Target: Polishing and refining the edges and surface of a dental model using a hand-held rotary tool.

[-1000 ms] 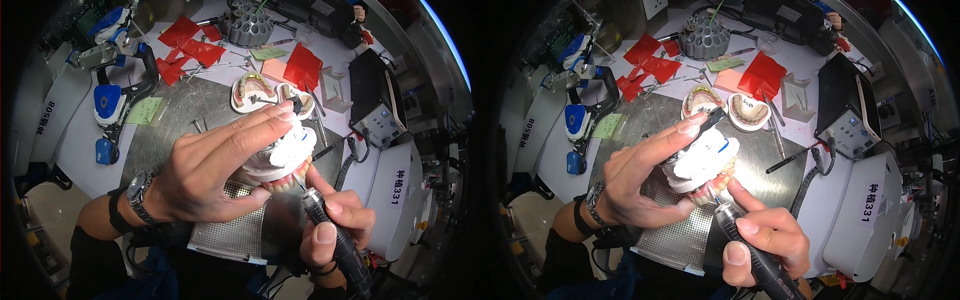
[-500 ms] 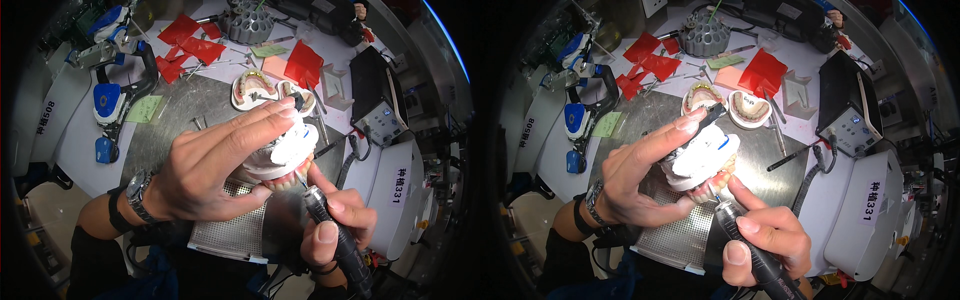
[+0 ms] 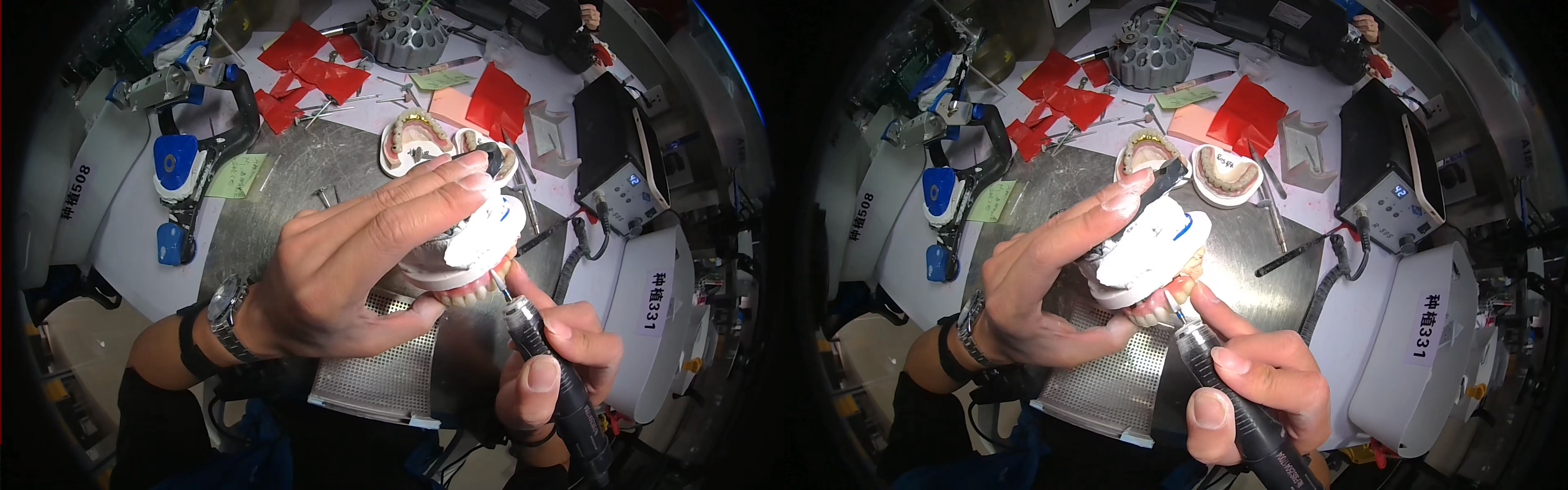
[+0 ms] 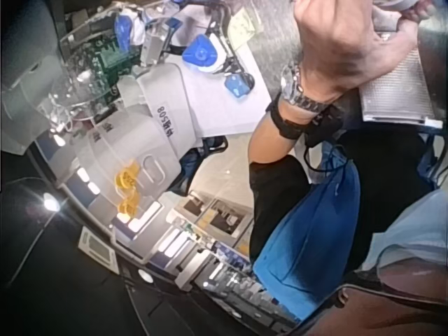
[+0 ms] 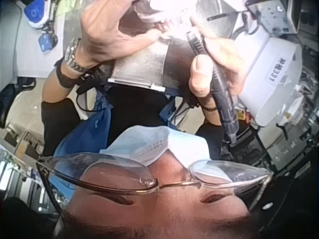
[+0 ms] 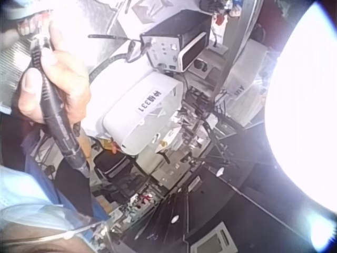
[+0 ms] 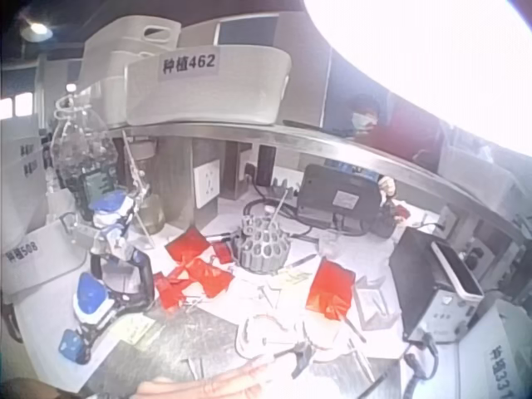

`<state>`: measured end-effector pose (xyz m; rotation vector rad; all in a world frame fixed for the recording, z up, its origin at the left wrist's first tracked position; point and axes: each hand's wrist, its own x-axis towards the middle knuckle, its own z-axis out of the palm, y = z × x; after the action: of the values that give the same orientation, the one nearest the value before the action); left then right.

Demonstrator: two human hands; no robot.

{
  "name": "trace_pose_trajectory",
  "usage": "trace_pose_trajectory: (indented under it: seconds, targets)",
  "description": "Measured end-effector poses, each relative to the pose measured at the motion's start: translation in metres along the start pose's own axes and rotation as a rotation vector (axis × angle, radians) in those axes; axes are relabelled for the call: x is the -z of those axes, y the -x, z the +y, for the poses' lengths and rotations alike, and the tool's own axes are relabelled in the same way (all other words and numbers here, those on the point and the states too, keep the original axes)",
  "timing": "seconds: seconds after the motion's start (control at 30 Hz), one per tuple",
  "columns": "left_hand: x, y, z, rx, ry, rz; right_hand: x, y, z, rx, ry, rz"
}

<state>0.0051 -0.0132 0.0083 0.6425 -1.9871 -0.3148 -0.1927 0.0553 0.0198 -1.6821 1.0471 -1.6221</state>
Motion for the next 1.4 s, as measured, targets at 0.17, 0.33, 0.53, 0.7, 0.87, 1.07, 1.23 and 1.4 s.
trace_pose_trajectory:
  seconds: [0.17, 0.33, 0.53, 0.7, 0.87, 1.07, 1.23, 1.4]
  targets:
    - [-0.002, -0.001, -0.004, -0.058, 0.013, 0.009, 0.003, -0.002, 0.003, 0.037, -0.021, -0.014]
    - [-0.005, -0.001, -0.007, -0.087, 0.009, 0.017, 0.004, -0.002, -0.001, 0.02, 0.015, -0.06]
    - [-0.006, 0.0, -0.01, -0.121, 0.009, 0.009, 0.005, -0.002, 0.0, 0.001, -0.001, -0.058]
    - [-0.005, 0.001, -0.01, -0.119, 0.023, -0.019, 0.006, -0.002, 0.003, 0.021, -0.01, -0.065]
    - [-0.005, -0.001, -0.01, -0.128, 0.024, -0.047, 0.007, -0.003, 0.0, 0.021, -0.019, -0.062]
    - [-0.002, 0.0, -0.008, -0.13, 0.005, -0.067, 0.011, -0.006, 0.004, 0.054, -0.099, -0.101]
    - [0.0, 0.0, -0.008, -0.144, -0.035, -0.093, 0.011, -0.009, 0.006, 0.082, -0.088, -0.122]
    - [0.0, 0.0, -0.007, -0.125, -0.034, -0.104, 0.013, -0.009, 0.006, 0.087, -0.1, -0.134]
